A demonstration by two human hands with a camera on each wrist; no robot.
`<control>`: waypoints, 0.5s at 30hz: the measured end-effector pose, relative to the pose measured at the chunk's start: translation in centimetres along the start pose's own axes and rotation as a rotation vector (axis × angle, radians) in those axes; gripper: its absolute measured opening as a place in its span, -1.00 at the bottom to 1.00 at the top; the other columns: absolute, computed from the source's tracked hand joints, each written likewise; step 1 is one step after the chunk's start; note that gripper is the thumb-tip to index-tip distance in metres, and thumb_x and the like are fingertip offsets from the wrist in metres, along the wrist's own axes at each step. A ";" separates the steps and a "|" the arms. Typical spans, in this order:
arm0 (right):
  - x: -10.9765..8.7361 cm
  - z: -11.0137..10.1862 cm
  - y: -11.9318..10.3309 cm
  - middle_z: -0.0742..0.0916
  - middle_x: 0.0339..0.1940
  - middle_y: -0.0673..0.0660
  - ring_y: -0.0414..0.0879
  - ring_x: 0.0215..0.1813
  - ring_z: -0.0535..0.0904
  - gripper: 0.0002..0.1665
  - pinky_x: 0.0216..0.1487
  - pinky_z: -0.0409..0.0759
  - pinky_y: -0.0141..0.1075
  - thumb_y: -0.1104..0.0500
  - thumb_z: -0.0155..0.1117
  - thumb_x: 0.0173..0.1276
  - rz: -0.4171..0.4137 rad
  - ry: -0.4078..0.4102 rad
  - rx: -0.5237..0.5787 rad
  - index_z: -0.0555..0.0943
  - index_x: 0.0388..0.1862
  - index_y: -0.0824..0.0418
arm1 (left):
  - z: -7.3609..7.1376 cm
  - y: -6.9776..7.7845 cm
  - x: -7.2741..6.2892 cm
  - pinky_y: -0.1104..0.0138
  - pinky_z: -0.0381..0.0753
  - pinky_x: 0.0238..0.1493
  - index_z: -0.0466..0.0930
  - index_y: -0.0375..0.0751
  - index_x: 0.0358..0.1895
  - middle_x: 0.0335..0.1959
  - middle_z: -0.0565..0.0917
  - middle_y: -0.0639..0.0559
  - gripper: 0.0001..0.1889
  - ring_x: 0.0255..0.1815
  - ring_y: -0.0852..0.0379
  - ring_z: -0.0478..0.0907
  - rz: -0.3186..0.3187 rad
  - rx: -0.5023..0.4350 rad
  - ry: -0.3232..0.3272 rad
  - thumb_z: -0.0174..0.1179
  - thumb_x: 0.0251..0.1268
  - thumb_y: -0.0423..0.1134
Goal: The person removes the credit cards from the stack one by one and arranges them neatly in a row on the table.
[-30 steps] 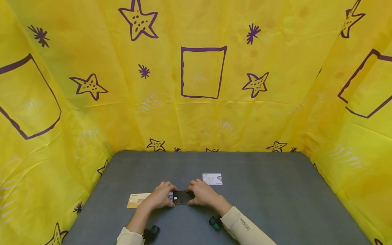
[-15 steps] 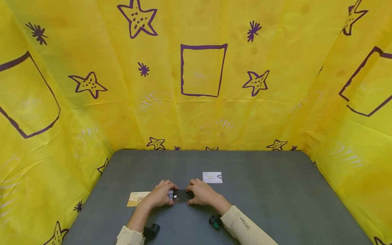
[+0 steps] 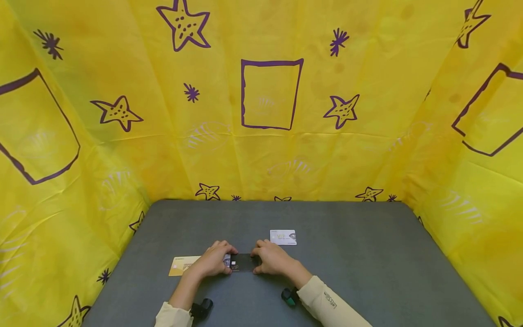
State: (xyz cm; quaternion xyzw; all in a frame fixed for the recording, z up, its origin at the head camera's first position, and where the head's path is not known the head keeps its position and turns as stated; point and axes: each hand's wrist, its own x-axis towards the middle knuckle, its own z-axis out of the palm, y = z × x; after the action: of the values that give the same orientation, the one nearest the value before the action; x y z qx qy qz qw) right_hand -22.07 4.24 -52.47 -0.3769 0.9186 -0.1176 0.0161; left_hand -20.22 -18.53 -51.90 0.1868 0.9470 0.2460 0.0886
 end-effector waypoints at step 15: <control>0.3 -0.1 -0.2 0.56 -0.28 -0.08 -0.23 -0.25 0.42 -0.54 -0.24 0.42 -0.41 -0.06 0.54 0.01 -0.009 -0.022 0.007 0.72 -0.08 0.02 | -0.1 0.0 -0.1 -0.03 0.39 0.05 0.64 -0.16 -0.06 -0.14 0.57 0.03 -0.53 -0.01 -0.01 0.42 -0.021 -0.021 -0.012 0.52 -0.17 -0.30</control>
State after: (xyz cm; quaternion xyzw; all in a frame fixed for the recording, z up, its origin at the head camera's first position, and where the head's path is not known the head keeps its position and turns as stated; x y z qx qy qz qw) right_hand -22.19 3.96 -52.30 -0.3822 0.9163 -0.1167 0.0268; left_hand -20.12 -18.64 -51.83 0.1777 0.9456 0.2539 0.0989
